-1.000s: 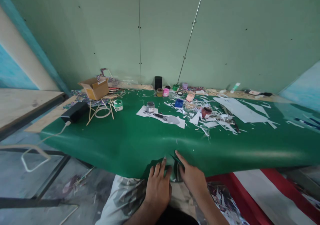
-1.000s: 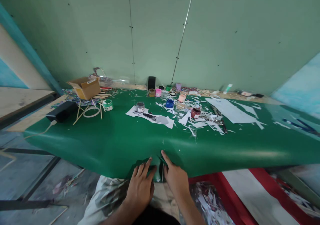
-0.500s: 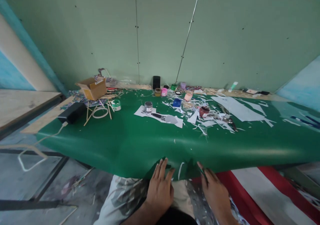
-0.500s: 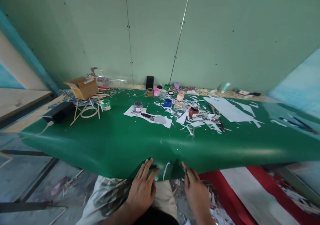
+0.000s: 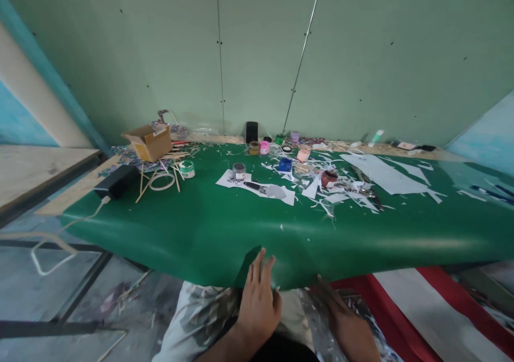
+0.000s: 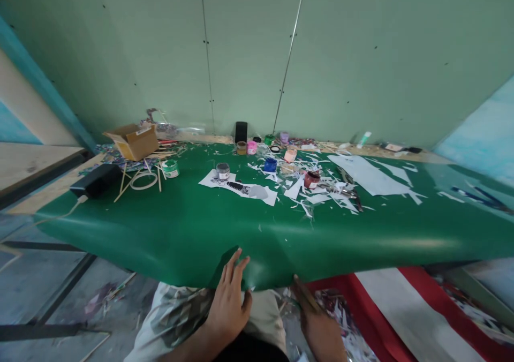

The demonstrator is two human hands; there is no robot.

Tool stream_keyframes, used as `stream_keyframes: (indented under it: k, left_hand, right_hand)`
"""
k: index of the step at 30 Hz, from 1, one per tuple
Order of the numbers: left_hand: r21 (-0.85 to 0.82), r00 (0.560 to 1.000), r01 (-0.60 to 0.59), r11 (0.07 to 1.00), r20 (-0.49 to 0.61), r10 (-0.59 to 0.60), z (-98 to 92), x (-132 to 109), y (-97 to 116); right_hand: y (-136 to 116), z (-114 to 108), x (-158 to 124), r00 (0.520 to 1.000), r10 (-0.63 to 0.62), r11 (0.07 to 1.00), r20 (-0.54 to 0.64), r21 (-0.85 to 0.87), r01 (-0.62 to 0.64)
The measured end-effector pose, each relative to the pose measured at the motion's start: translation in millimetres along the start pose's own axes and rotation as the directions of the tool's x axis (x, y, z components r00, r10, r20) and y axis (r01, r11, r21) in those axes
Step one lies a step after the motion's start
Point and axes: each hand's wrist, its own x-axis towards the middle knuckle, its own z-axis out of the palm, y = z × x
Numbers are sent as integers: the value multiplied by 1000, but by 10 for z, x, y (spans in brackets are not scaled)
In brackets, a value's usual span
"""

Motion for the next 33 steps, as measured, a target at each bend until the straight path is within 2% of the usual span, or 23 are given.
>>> stream_keyframes:
  k: [4, 8, 15, 18, 21, 25, 28, 33]
  left_hand:
    - [-205, 989, 95, 974, -91, -115, 17, 68, 38]
    - [-371, 977, 160, 915, -75, -202, 29, 144, 47]
    - [-440, 974, 185, 879, -39, -224, 81, 116, 99]
    - [-426, 971, 188, 885, -57, -233, 14, 60, 122]
    - [-455, 949, 245, 856, -67, -308, -76, 44, 123]
    - [-526, 916, 353, 773, 28, -399, -134, 105, 89]
    - [-534, 901, 404, 743, 93, -423, -129, 165, 62]
    - [-529, 889, 450, 720, 185, -419, -124, 183, 85]
  right_hand:
    - [216, -41, -151, 979, 205, 978, 21, 30, -206]
    - [154, -69, -154, 972, 234, 968, 9, 86, -234]
    - [-110, -87, -26, 982, 187, 963, 7, 198, -185]
    - [-118, -57, -13, 988, 150, 966, 31, 207, -153]
    - [-124, -21, -33, 991, 123, 963, 48, 234, -131]
    - [-150, 17, -65, 995, 86, 955, 60, 278, -99]
    - [-168, 44, -77, 994, 61, 958, 85, 274, -82]
    - [-198, 53, -92, 998, 33, 965, 62, 257, -48]
